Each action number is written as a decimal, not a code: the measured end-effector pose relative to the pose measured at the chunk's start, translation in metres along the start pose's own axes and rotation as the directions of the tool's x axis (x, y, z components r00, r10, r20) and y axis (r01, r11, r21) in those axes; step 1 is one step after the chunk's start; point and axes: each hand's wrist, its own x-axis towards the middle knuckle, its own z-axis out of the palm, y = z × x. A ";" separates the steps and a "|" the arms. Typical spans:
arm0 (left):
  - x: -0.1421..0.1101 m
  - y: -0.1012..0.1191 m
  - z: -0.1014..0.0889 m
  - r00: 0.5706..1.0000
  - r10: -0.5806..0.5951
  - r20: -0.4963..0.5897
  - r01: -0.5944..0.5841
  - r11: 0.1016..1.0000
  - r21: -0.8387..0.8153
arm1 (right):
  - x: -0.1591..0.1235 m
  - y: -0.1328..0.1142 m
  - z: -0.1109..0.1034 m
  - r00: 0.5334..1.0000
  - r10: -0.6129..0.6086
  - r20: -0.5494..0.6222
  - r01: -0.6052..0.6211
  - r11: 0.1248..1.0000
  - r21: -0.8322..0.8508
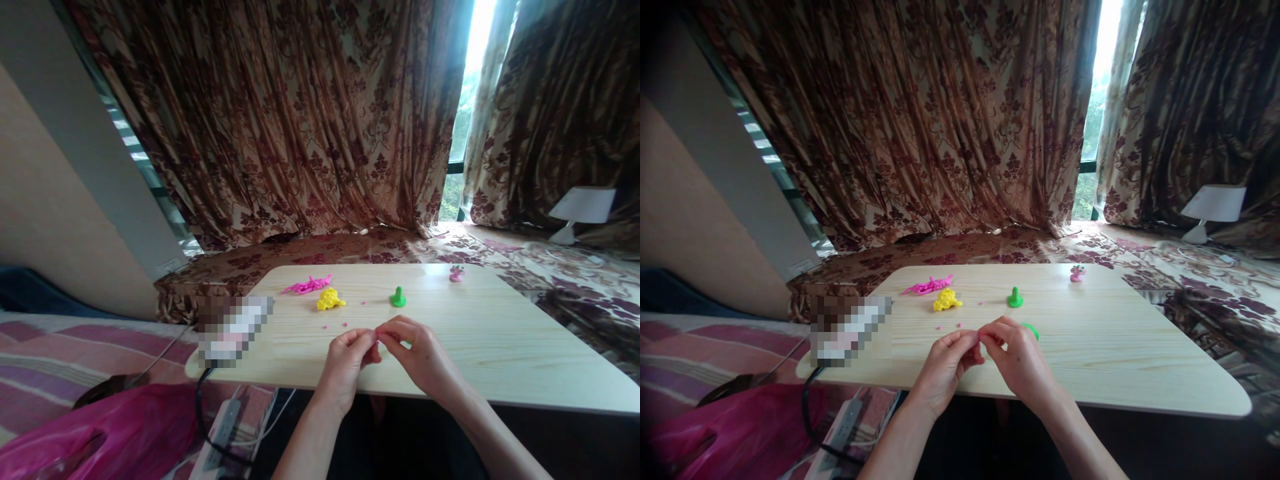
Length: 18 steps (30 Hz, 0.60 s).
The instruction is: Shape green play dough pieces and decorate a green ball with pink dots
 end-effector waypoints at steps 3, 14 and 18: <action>-0.001 0.000 0.000 1.000 0.008 0.016 -0.007 0.998 -0.057 | -0.001 -0.001 0.002 1.000 0.013 -0.024 -0.013 1.000 0.024; -0.001 0.001 0.002 0.989 -0.139 0.057 0.150 0.915 -0.374 | -0.001 0.002 0.009 0.971 0.223 -0.088 -0.181 0.921 0.345; 0.009 0.002 0.003 0.973 -0.218 -0.076 0.113 0.737 -0.666 | -0.013 -0.016 0.017 1.000 0.028 0.013 -0.030 0.973 0.228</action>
